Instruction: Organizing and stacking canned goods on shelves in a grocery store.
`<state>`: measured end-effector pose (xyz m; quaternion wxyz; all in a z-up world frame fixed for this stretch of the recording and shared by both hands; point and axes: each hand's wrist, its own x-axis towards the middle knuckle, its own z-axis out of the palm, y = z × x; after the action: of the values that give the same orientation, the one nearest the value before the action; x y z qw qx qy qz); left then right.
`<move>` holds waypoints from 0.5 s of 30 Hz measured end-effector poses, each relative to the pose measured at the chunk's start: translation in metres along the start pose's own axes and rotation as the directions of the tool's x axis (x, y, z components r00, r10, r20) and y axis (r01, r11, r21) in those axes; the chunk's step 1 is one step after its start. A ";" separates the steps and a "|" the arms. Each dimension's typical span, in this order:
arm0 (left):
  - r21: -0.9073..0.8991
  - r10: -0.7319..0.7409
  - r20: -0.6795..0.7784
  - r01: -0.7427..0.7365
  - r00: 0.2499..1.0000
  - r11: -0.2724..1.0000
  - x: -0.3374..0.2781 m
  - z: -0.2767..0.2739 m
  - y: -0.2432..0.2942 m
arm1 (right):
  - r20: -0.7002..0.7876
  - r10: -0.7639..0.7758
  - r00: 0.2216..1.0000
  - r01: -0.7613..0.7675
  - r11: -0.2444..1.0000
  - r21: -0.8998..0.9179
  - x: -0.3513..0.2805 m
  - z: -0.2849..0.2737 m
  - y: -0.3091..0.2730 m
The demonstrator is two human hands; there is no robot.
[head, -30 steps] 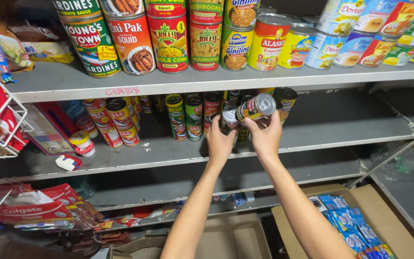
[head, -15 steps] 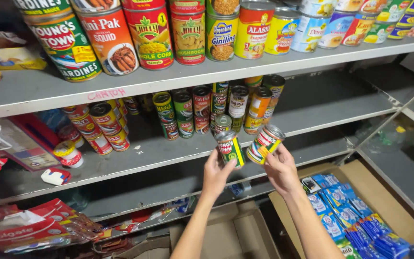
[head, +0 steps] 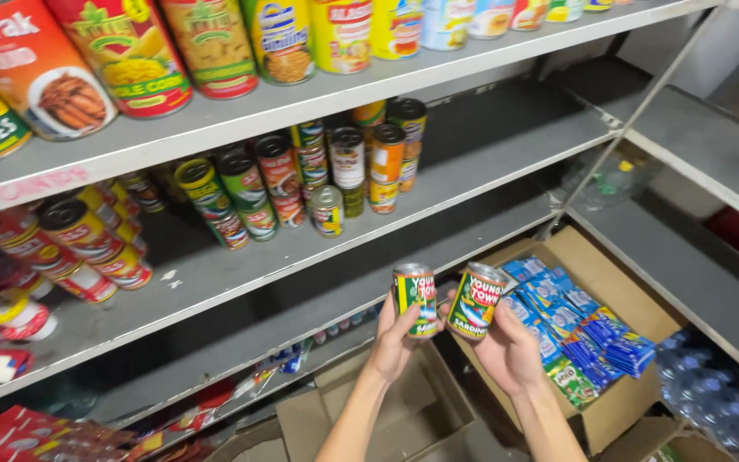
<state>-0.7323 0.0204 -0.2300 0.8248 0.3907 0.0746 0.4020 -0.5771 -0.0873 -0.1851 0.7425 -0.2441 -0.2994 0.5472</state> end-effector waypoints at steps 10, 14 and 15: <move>-0.062 -0.075 0.111 0.082 0.991 0.995 0.007 0.078 -0.103 | -0.160 -0.110 0.981 0.097 0.992 -0.085 -0.093 -0.087 -0.066; -0.064 -0.150 0.153 0.161 0.977 0.985 0.006 0.135 -0.148 | -0.245 -0.162 0.956 0.115 0.974 -0.195 -0.139 -0.114 -0.107; -0.077 -0.158 0.180 0.174 0.971 0.982 0.004 0.150 -0.158 | -0.285 -0.167 0.944 0.105 0.970 -0.220 -0.151 -0.119 -0.116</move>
<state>-0.5682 -0.1237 -0.2380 0.8760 0.3780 0.0168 0.2991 -0.4482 -0.2692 -0.2151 0.7872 -0.3771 -0.2526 0.4175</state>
